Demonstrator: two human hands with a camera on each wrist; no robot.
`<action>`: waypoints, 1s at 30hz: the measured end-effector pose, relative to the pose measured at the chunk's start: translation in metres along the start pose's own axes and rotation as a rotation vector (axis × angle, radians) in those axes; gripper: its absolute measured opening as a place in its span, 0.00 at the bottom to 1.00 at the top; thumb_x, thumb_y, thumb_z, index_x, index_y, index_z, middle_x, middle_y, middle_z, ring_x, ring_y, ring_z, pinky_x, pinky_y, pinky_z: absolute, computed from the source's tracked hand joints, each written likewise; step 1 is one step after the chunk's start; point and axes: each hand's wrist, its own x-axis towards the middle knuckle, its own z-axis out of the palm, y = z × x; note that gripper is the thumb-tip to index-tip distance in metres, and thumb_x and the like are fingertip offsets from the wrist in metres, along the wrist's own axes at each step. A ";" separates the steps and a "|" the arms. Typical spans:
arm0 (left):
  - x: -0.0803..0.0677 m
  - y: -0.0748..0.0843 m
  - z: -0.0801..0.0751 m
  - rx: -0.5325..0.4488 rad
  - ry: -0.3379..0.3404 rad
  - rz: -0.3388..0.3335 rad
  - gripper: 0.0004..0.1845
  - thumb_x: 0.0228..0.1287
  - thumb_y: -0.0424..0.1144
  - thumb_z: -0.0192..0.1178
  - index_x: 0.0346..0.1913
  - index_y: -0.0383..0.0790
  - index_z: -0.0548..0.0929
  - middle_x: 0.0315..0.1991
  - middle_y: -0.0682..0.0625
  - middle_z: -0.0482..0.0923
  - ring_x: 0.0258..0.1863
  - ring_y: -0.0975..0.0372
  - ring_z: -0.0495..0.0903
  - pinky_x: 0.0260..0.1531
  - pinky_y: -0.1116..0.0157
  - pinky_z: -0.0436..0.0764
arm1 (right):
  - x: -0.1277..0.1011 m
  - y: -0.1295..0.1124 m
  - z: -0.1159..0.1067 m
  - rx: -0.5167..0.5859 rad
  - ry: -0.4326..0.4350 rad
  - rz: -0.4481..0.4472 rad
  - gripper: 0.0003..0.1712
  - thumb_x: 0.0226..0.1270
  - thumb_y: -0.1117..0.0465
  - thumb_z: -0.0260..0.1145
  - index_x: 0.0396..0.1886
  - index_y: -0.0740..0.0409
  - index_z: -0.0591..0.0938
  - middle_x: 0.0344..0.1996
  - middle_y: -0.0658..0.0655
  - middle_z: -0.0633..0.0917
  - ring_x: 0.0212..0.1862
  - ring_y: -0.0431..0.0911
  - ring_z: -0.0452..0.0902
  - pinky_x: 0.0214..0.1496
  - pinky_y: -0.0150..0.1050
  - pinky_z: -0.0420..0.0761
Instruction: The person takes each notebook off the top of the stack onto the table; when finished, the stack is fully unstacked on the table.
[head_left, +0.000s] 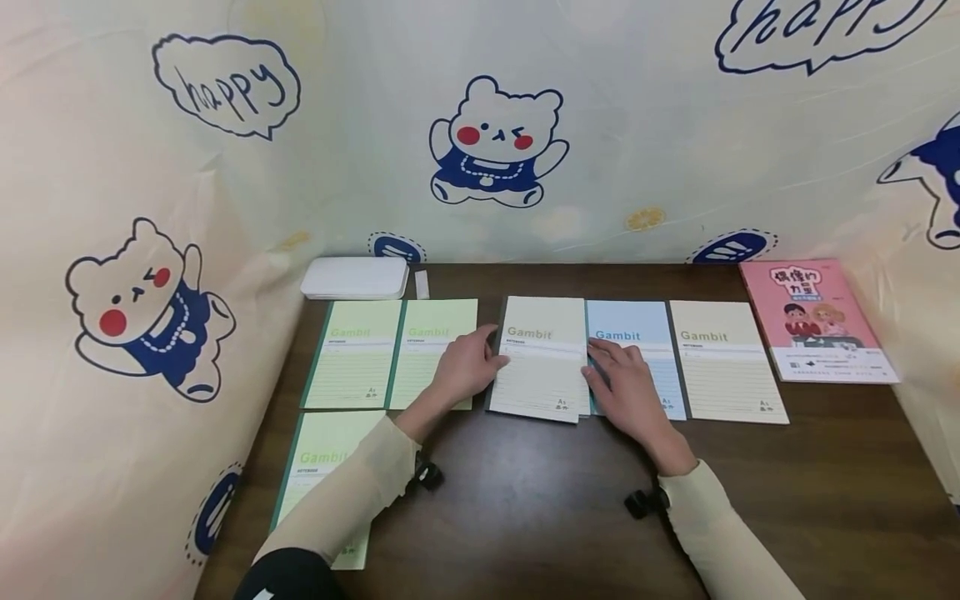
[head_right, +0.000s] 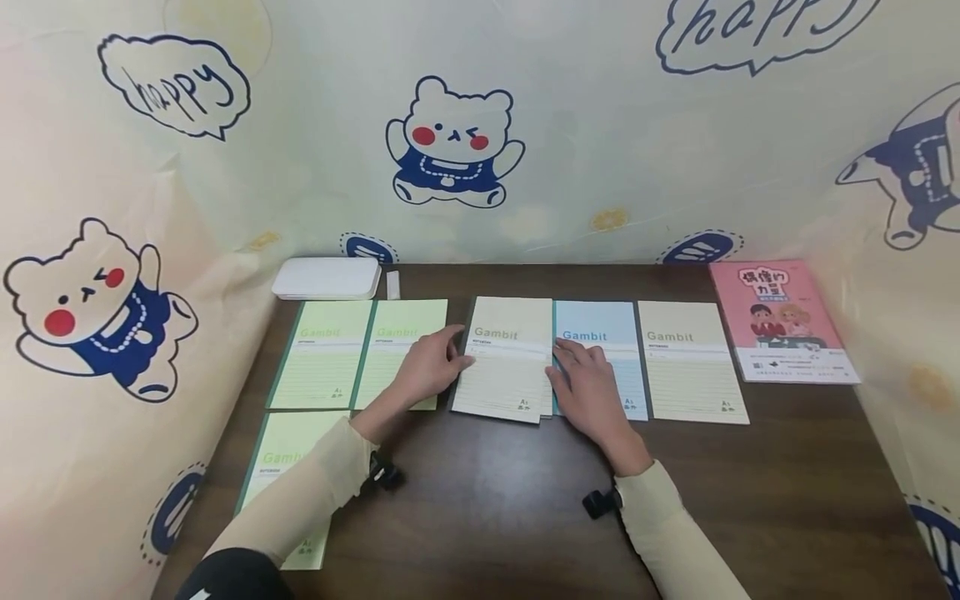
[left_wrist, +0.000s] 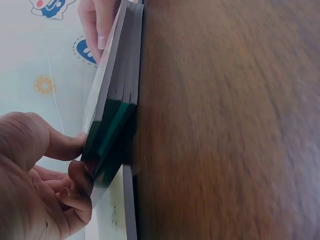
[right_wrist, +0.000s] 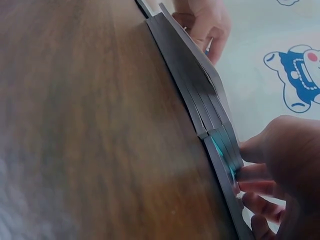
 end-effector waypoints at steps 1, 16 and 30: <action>-0.002 -0.001 -0.001 -0.006 0.001 -0.003 0.34 0.65 0.47 0.68 0.70 0.39 0.72 0.23 0.56 0.77 0.21 0.62 0.75 0.24 0.62 0.72 | 0.000 -0.001 0.000 -0.003 0.001 -0.002 0.28 0.76 0.52 0.59 0.68 0.63 0.76 0.69 0.58 0.74 0.56 0.54 0.68 0.53 0.52 0.68; -0.054 -0.026 -0.016 -0.117 0.027 -0.048 0.24 0.63 0.42 0.70 0.61 0.42 0.79 0.21 0.55 0.76 0.19 0.62 0.75 0.23 0.61 0.73 | 0.001 -0.009 -0.002 -0.106 -0.005 0.024 0.30 0.75 0.51 0.61 0.70 0.62 0.74 0.69 0.59 0.73 0.62 0.58 0.62 0.48 0.54 0.58; -0.069 -0.026 -0.009 -0.145 0.186 -0.039 0.09 0.58 0.38 0.72 0.35 0.44 0.81 0.21 0.56 0.76 0.20 0.61 0.74 0.25 0.62 0.73 | 0.001 -0.009 -0.003 -0.083 -0.019 0.038 0.30 0.75 0.51 0.60 0.70 0.61 0.74 0.70 0.58 0.73 0.63 0.58 0.61 0.50 0.55 0.58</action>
